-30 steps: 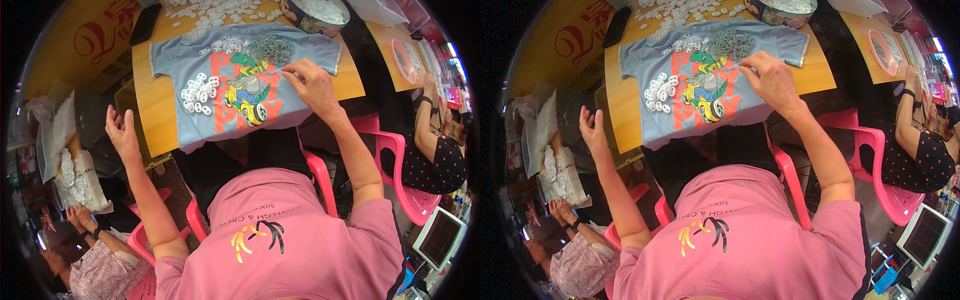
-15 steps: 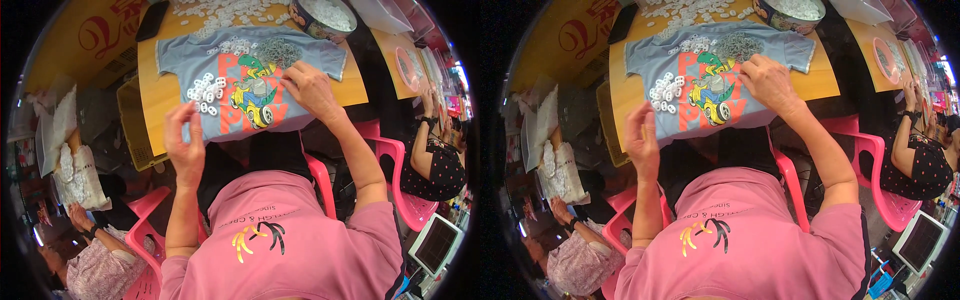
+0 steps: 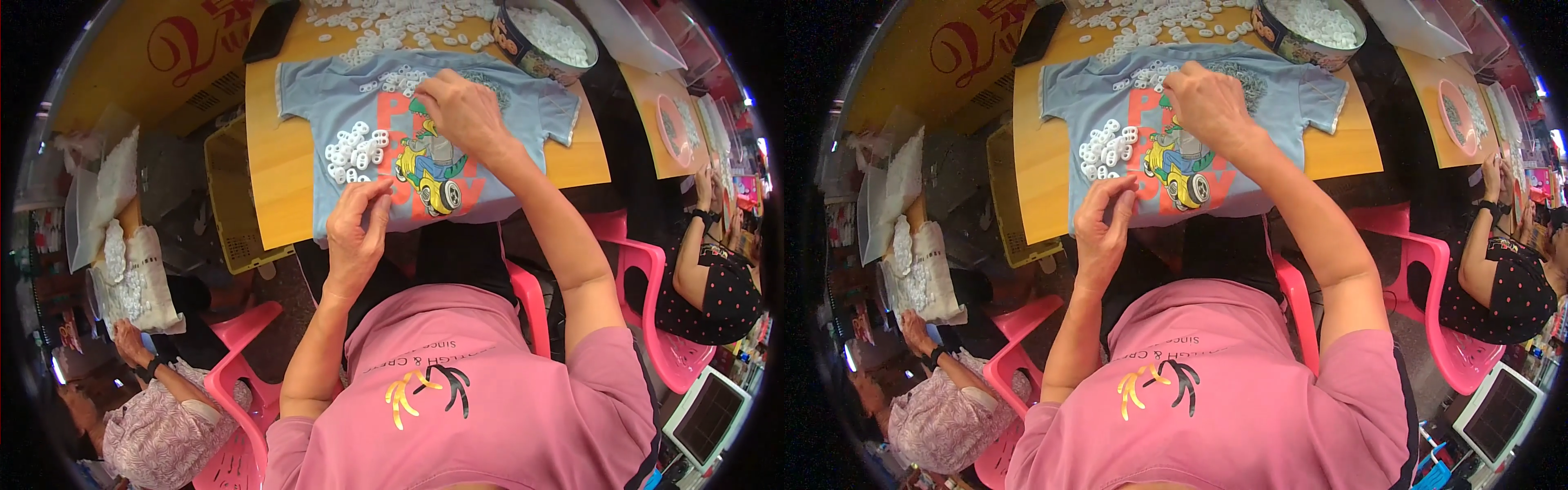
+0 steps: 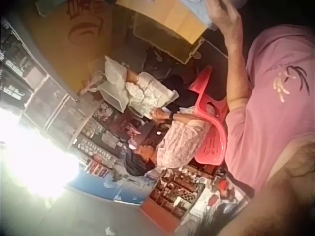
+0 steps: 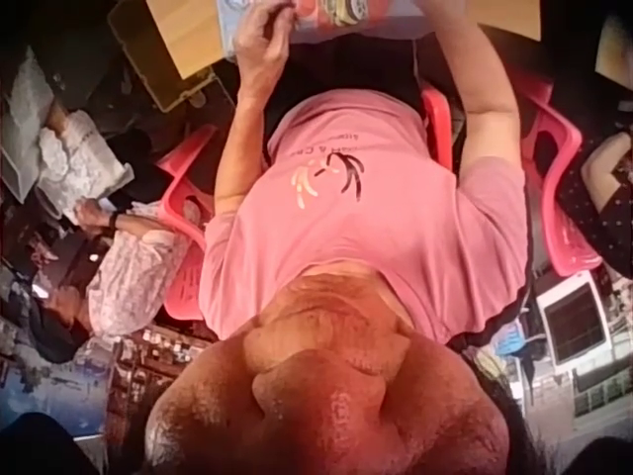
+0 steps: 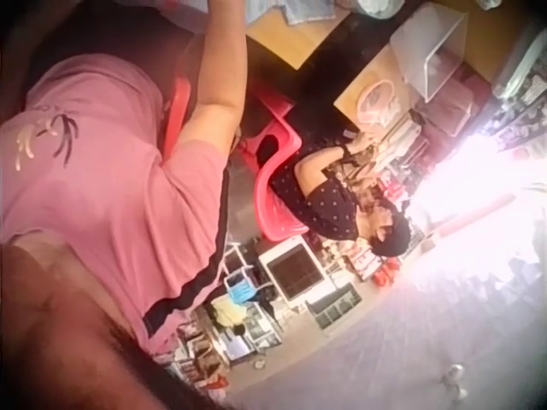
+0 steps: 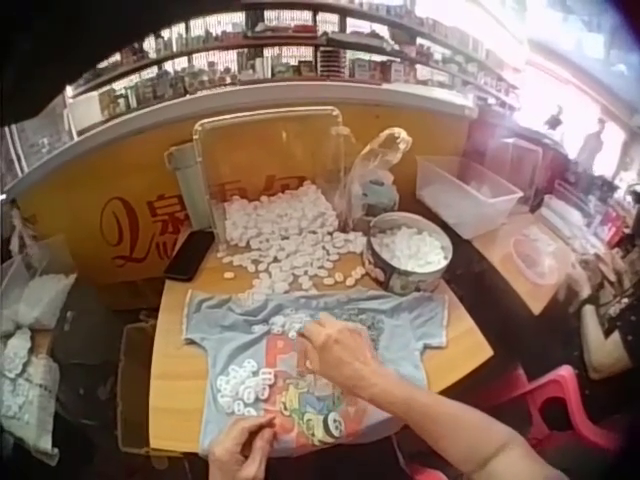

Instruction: Attaching small white plastic parts to a printed garment piece at a workshop table.

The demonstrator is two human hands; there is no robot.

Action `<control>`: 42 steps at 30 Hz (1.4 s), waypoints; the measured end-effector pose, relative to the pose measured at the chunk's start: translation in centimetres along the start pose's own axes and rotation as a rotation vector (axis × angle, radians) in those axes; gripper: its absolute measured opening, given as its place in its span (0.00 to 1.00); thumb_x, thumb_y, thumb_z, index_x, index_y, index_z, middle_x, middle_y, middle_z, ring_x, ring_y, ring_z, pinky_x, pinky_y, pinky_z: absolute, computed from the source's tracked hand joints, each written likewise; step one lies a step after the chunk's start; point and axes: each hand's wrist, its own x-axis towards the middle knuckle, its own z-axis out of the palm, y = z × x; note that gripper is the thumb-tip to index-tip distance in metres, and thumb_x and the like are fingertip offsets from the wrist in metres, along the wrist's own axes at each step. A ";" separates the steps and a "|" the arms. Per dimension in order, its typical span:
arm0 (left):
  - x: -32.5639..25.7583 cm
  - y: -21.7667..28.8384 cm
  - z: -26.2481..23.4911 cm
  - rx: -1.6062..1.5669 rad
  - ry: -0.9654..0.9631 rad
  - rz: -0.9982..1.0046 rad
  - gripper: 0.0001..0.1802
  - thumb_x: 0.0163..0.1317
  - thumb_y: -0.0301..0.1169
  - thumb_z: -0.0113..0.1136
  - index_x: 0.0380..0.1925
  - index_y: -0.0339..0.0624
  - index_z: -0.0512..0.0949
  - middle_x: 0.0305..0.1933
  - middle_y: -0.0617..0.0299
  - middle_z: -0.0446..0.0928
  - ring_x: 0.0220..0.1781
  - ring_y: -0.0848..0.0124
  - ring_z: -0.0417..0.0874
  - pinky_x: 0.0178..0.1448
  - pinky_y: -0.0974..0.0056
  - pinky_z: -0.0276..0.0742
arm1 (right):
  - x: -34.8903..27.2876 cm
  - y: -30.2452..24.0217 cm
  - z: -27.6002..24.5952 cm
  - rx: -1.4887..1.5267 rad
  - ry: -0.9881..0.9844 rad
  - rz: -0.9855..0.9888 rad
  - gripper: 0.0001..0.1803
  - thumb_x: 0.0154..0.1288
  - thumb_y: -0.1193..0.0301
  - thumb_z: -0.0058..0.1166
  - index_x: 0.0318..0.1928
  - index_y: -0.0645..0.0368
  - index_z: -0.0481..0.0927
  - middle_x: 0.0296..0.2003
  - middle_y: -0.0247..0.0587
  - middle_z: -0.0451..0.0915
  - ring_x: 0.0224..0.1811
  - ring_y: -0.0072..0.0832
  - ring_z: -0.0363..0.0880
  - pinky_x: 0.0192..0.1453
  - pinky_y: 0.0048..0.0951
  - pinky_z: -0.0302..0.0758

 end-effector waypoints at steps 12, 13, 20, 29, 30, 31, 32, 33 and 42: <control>0.0 -0.5 0.1 -0.012 -0.001 0.027 0.09 0.62 0.18 0.57 0.43 0.35 0.79 0.36 0.56 0.78 0.34 0.68 0.79 0.39 0.67 0.75 | 3.1 0.9 1.8 -0.218 -0.164 -0.069 0.07 0.60 0.66 0.59 0.39 0.50 0.84 0.38 0.38 0.78 0.39 0.40 0.82 0.43 0.40 0.77; 0.0 -0.5 0.0 -0.016 -0.002 0.017 0.09 0.63 0.18 0.57 0.43 0.34 0.79 0.36 0.57 0.78 0.34 0.68 0.79 0.39 0.67 0.75 | 3.2 0.8 1.9 -0.222 -0.157 -0.093 0.07 0.60 0.66 0.59 0.39 0.51 0.84 0.38 0.39 0.79 0.39 0.41 0.82 0.42 0.40 0.77; 0.2 0.3 -0.5 -0.174 0.017 -0.129 0.10 0.65 0.20 0.56 0.45 0.35 0.79 0.36 0.61 0.78 0.35 0.76 0.79 0.39 0.69 0.74 | 1.5 -1.3 -0.5 0.548 -0.278 0.208 0.09 0.68 0.67 0.55 0.40 0.60 0.80 0.32 0.33 0.80 0.34 0.22 0.79 0.38 0.26 0.74; 2.4 1.5 1.2 -0.758 -0.026 -0.463 0.10 0.71 0.31 0.54 0.45 0.35 0.76 0.39 0.59 0.81 0.36 0.76 0.82 0.42 0.71 0.77 | -6.0 -4.1 -2.0 1.147 -0.315 0.421 0.09 0.71 0.70 0.53 0.45 0.63 0.77 0.33 0.28 0.78 0.34 0.12 0.74 0.36 0.17 0.71; 2.4 1.2 1.4 -0.758 -0.043 -0.465 0.10 0.71 0.31 0.54 0.45 0.35 0.76 0.39 0.59 0.81 0.36 0.76 0.82 0.42 0.71 0.77 | -6.4 -4.2 -2.1 1.168 -0.279 0.427 0.08 0.71 0.71 0.53 0.45 0.63 0.77 0.33 0.28 0.77 0.34 0.12 0.74 0.37 0.17 0.71; 2.5 1.0 1.4 -0.865 -0.067 -0.525 0.10 0.71 0.31 0.55 0.45 0.36 0.76 0.39 0.60 0.81 0.35 0.75 0.81 0.42 0.71 0.77 | -6.6 -4.6 -3.1 1.169 -0.296 0.462 0.08 0.71 0.72 0.53 0.46 0.63 0.77 0.35 0.28 0.78 0.34 0.13 0.75 0.37 0.17 0.72; 2.5 0.9 1.5 -0.970 -0.089 -0.587 0.09 0.70 0.31 0.56 0.44 0.36 0.76 0.38 0.60 0.81 0.35 0.75 0.81 0.42 0.71 0.77 | -7.0 -4.4 -3.0 1.168 -0.283 0.470 0.08 0.71 0.72 0.53 0.46 0.63 0.77 0.35 0.28 0.78 0.34 0.13 0.75 0.37 0.17 0.72; 2.5 0.8 1.7 -0.967 -0.111 -0.610 0.08 0.69 0.30 0.57 0.43 0.37 0.76 0.37 0.61 0.80 0.34 0.75 0.81 0.42 0.70 0.78 | -7.3 -4.4 -2.8 1.183 -0.261 0.443 0.09 0.71 0.72 0.53 0.47 0.64 0.77 0.35 0.28 0.78 0.34 0.13 0.75 0.37 0.18 0.73; 2.3 2.2 3.4 -0.813 -0.101 -0.546 0.10 0.66 0.28 0.61 0.44 0.35 0.77 0.36 0.63 0.80 0.35 0.77 0.81 0.41 0.71 0.79 | -8.2 -4.4 -4.4 0.976 -0.164 0.335 0.12 0.70 0.75 0.53 0.51 0.65 0.76 0.31 0.29 0.76 0.33 0.14 0.74 0.37 0.18 0.73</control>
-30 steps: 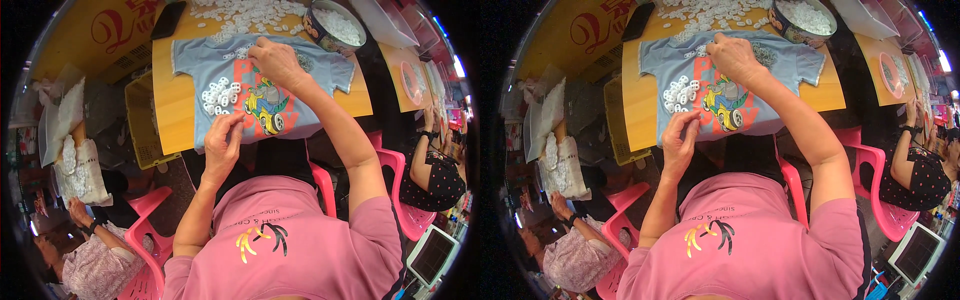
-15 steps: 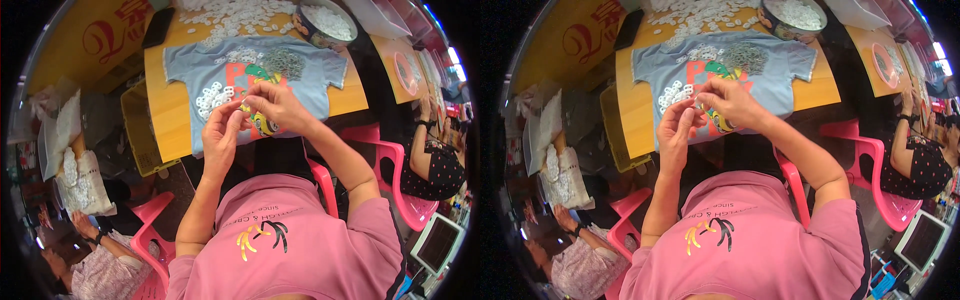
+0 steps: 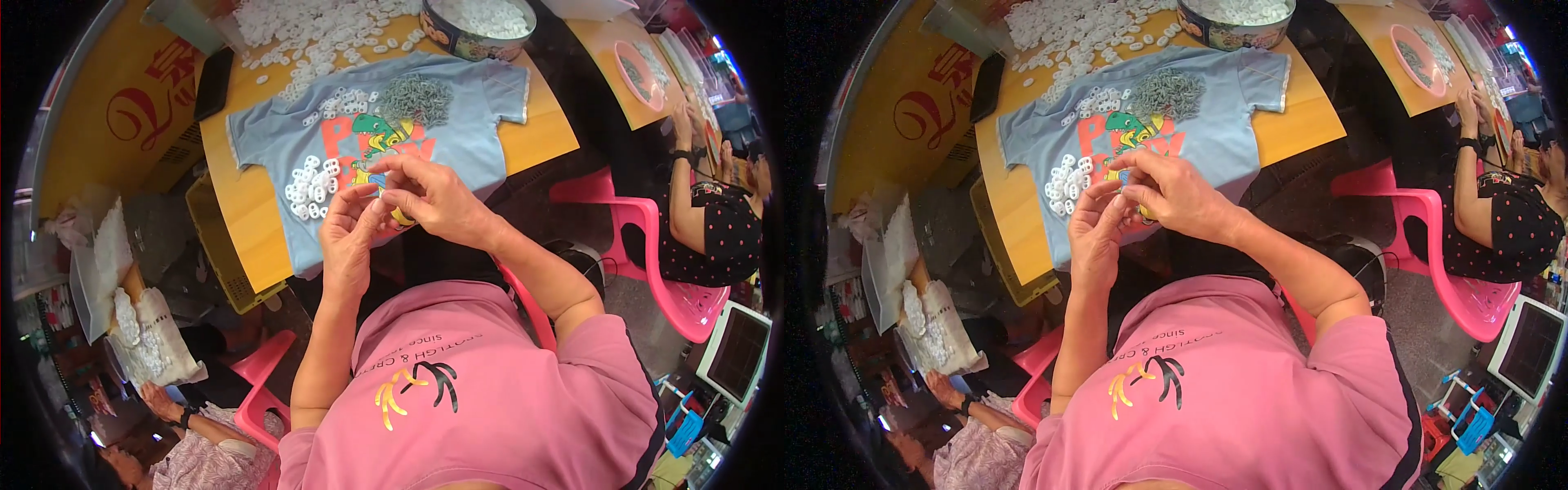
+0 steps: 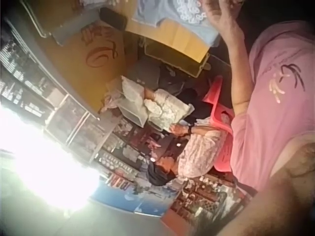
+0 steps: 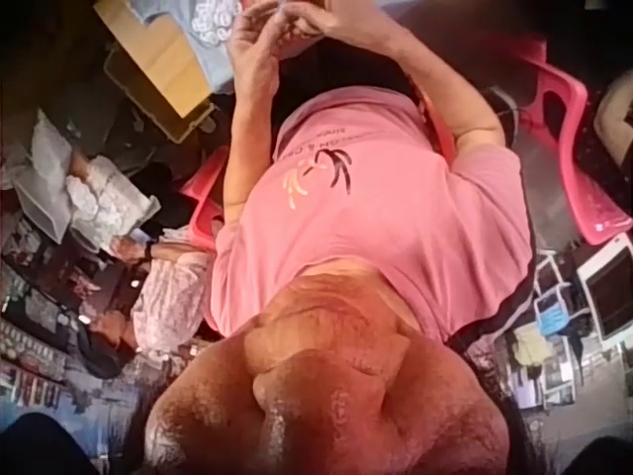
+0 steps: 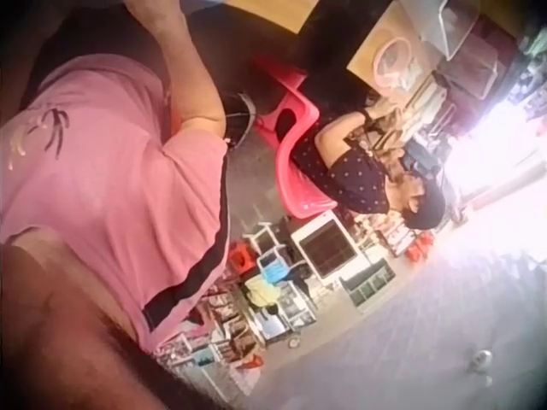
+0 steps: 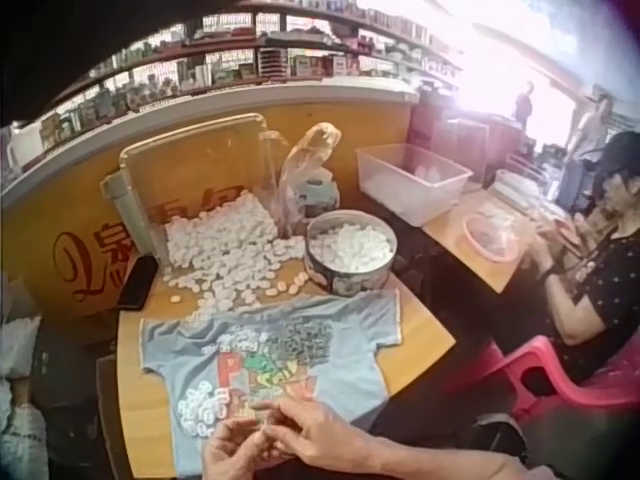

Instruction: Attaching small white plastic parts to a printed garment piece at a workshop table.

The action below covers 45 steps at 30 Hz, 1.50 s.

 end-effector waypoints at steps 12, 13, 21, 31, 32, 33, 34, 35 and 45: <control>0.9 -0.7 -0.2 -0.027 -0.130 -0.052 0.07 0.68 0.28 0.58 0.42 0.36 0.77 0.37 0.60 0.81 0.35 0.75 0.81 0.42 0.71 0.77 | -0.7 0.1 -2.0 0.180 0.007 0.114 0.06 0.65 0.75 0.58 0.38 0.65 0.80 0.30 0.35 0.81 0.33 0.18 0.78 0.38 0.24 0.75; 0.9 -0.7 -0.2 -0.027 -0.129 -0.051 0.07 0.68 0.28 0.58 0.42 0.36 0.77 0.37 0.60 0.81 0.35 0.75 0.81 0.42 0.71 0.77 | -0.7 -0.1 -2.2 0.069 -0.002 0.041 0.06 0.65 0.75 0.59 0.38 0.65 0.80 0.31 0.35 0.80 0.33 0.18 0.77 0.38 0.23 0.75; 1.3 -1.1 -0.9 -0.045 -0.062 0.030 0.07 0.69 0.27 0.56 0.43 0.36 0.74 0.40 0.54 0.81 0.35 0.73 0.83 0.41 0.70 0.79 | 0.7 2.7 -7.1 -0.820 0.352 -0.300 0.05 0.59 0.76 0.60 0.36 0.61 0.81 0.32 0.41 0.79 0.33 0.38 0.79 0.36 0.31 0.75; 1.2 -1.1 -1.1 -0.025 -0.038 -0.003 0.08 0.68 0.27 0.58 0.44 0.36 0.73 0.40 0.55 0.81 0.36 0.73 0.83 0.41 0.70 0.79 | 0.9 2.9 -7.4 -0.974 0.276 -0.311 0.05 0.57 0.72 0.62 0.34 0.58 0.81 0.36 0.39 0.78 0.41 0.39 0.78 0.43 0.36 0.75; 1.2 -1.1 -1.1 -0.028 -0.045 -0.003 0.08 0.68 0.27 0.58 0.44 0.36 0.73 0.40 0.55 0.81 0.36 0.73 0.83 0.42 0.70 0.79 | 0.8 2.9 -7.3 -0.939 0.267 -0.317 0.05 0.57 0.72 0.62 0.34 0.58 0.81 0.36 0.39 0.78 0.40 0.39 0.78 0.42 0.36 0.75; 1.2 -1.0 -1.1 -0.032 -0.052 -0.002 0.08 0.68 0.27 0.58 0.44 0.36 0.73 0.40 0.55 0.81 0.36 0.73 0.83 0.42 0.70 0.79 | 0.8 2.9 -7.4 -0.940 0.265 -0.317 0.05 0.57 0.72 0.62 0.34 0.58 0.81 0.36 0.39 0.78 0.40 0.39 0.78 0.42 0.36 0.75; 1.2 -1.0 -1.1 -0.033 -0.051 -0.002 0.08 0.68 0.27 0.58 0.44 0.36 0.73 0.40 0.55 0.81 0.36 0.73 0.83 0.42 0.70 0.79 | 0.8 3.0 -7.6 -0.926 0.284 -0.298 0.05 0.58 0.72 0.62 0.34 0.58 0.81 0.36 0.39 0.78 0.40 0.39 0.78 0.42 0.36 0.75; 1.1 -1.0 -1.1 -0.036 -0.054 -0.004 0.09 0.68 0.27 0.58 0.44 0.36 0.73 0.40 0.55 0.81 0.36 0.73 0.83 0.42 0.69 0.79 | 0.8 3.0 -7.8 -0.911 0.303 -0.280 0.05 0.58 0.72 0.62 0.34 0.58 0.81 0.36 0.39 0.78 0.40 0.39 0.79 0.42 0.36 0.75; 1.3 -1.0 -1.2 -0.046 -0.072 0.000 0.08 0.68 0.28 0.57 0.44 0.36 0.73 0.40 0.55 0.81 0.36 0.72 0.83 0.42 0.69 0.79 | 1.3 3.3 -7.6 -0.975 0.294 -0.236 0.05 0.60 0.71 0.61 0.34 0.58 0.81 0.33 0.39 0.77 0.38 0.39 0.79 0.41 0.37 0.75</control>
